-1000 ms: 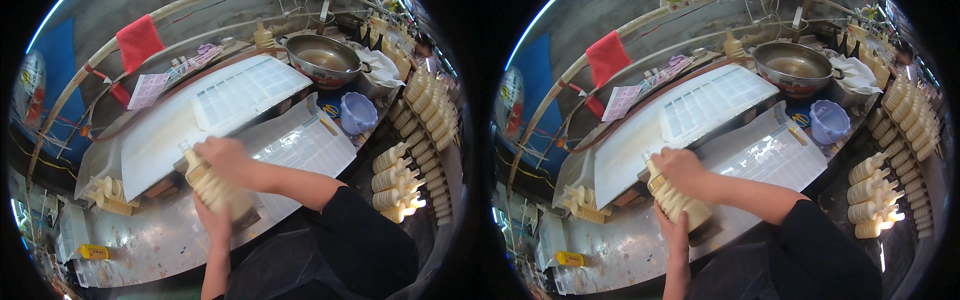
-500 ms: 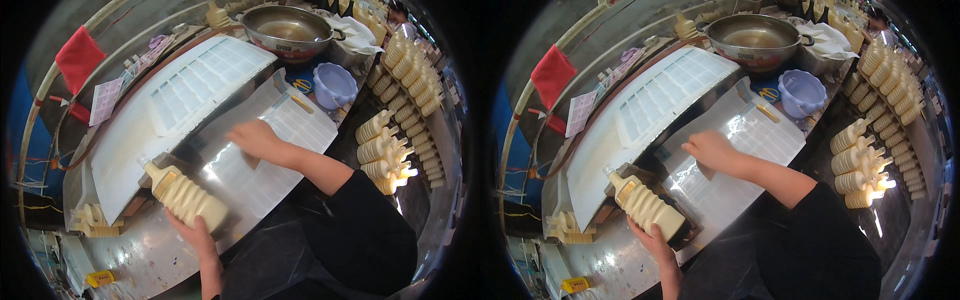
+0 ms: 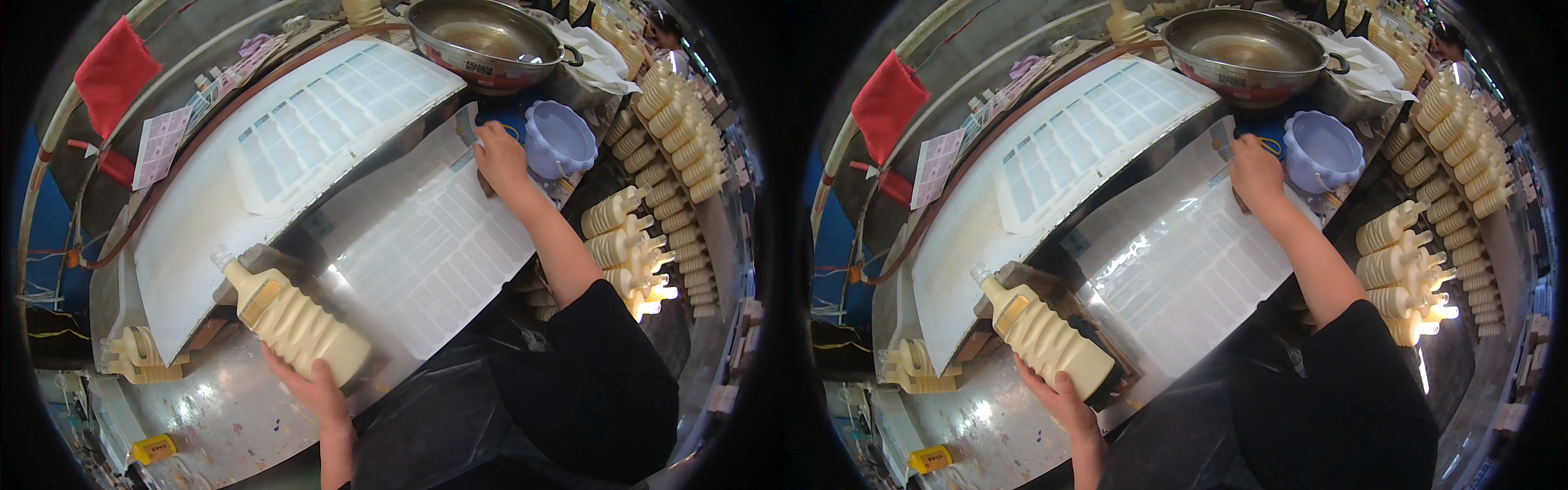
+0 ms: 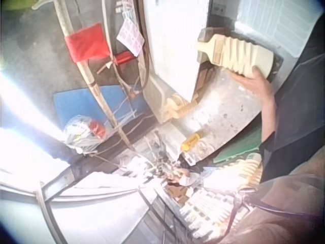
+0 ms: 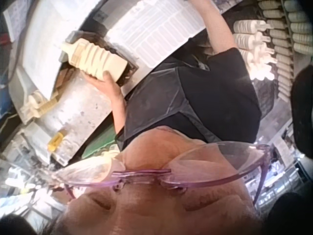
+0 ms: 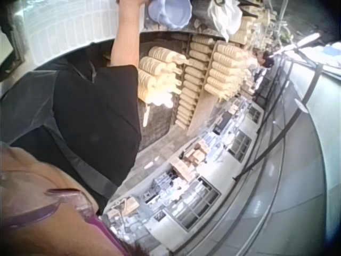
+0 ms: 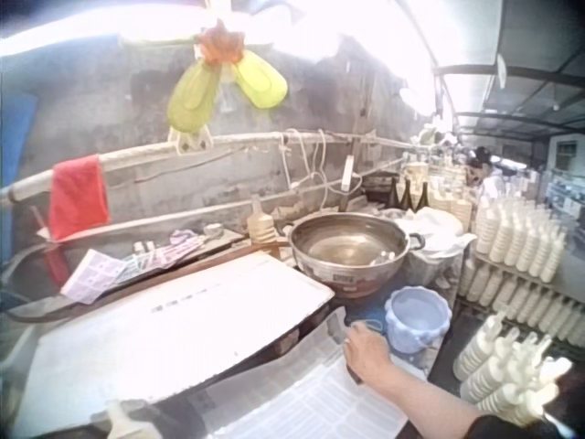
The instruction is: The person sands the surface of a ribbed plastic bottle using a sanding block. They rotate the bottle to sand different sides and then place it aside before picking up another bottle to repeat the process.
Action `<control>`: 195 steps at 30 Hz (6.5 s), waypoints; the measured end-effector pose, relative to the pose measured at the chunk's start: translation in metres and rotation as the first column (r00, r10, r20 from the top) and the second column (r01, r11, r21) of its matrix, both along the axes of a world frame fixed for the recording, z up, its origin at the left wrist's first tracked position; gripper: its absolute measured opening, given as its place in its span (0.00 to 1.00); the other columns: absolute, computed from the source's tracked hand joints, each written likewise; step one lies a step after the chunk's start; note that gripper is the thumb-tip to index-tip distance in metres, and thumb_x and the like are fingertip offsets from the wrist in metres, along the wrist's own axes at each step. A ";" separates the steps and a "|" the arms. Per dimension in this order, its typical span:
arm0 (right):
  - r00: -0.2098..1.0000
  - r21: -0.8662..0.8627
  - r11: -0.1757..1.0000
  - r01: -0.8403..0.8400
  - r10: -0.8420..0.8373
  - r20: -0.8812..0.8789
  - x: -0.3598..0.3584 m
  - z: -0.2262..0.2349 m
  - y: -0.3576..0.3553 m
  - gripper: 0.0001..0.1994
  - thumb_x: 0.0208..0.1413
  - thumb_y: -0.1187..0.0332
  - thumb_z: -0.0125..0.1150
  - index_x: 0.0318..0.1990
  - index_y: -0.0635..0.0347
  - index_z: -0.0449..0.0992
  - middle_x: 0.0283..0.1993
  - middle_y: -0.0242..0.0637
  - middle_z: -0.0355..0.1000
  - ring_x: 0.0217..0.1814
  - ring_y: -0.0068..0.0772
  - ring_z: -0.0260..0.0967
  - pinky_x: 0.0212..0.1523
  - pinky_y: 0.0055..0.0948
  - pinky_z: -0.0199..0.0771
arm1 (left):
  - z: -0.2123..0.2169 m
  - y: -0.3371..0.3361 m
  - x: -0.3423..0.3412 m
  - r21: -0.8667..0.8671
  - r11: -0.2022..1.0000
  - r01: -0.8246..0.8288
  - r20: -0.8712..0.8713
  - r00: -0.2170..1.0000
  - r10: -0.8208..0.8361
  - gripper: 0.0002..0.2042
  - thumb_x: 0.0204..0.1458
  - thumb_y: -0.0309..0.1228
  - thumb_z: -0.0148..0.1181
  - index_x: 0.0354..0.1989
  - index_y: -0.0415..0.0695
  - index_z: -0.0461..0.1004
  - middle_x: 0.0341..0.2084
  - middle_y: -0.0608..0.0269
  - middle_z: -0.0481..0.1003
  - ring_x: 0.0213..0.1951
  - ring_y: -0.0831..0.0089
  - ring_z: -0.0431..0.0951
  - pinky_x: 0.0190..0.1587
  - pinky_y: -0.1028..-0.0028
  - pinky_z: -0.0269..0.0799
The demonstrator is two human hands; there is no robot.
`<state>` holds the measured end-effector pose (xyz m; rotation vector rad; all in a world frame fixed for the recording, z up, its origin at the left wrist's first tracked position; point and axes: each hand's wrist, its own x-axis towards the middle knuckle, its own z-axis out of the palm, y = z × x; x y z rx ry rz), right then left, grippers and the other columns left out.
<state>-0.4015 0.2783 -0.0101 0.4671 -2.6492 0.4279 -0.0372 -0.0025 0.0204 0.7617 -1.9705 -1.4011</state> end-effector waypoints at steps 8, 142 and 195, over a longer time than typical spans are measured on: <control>0.937 0.253 0.955 -0.157 0.225 -0.268 -0.053 0.006 0.001 0.20 0.52 0.72 0.65 0.53 0.55 0.70 0.54 0.38 0.71 0.42 0.42 0.79 0.38 0.37 0.81 | 0.002 0.002 -0.002 0.009 1.000 -0.025 0.000 1.000 0.025 0.43 0.49 0.32 0.53 0.77 0.38 0.46 0.68 0.43 0.58 0.68 0.53 0.61 0.71 0.57 0.55; 0.278 -0.791 0.608 -0.070 0.773 0.570 0.239 0.061 -0.148 0.06 0.56 0.73 0.66 0.38 0.60 0.74 0.33 0.25 0.72 0.28 0.10 0.66 0.26 0.14 0.62 | -0.001 -0.002 0.033 0.263 0.965 0.005 -0.092 0.996 0.020 0.32 0.56 0.29 0.66 0.68 0.37 0.61 0.63 0.51 0.63 0.66 0.62 0.64 0.67 0.61 0.64; 0.247 -0.736 0.658 -0.159 0.748 0.616 0.246 0.045 -0.146 0.25 0.60 0.59 0.66 0.62 0.61 0.76 0.28 0.28 0.71 0.30 0.16 0.66 0.33 0.23 0.70 | -0.020 0.000 0.036 0.452 0.886 0.103 -0.273 0.961 0.028 0.32 0.60 0.23 0.61 0.73 0.39 0.58 0.68 0.51 0.62 0.70 0.62 0.62 0.71 0.62 0.58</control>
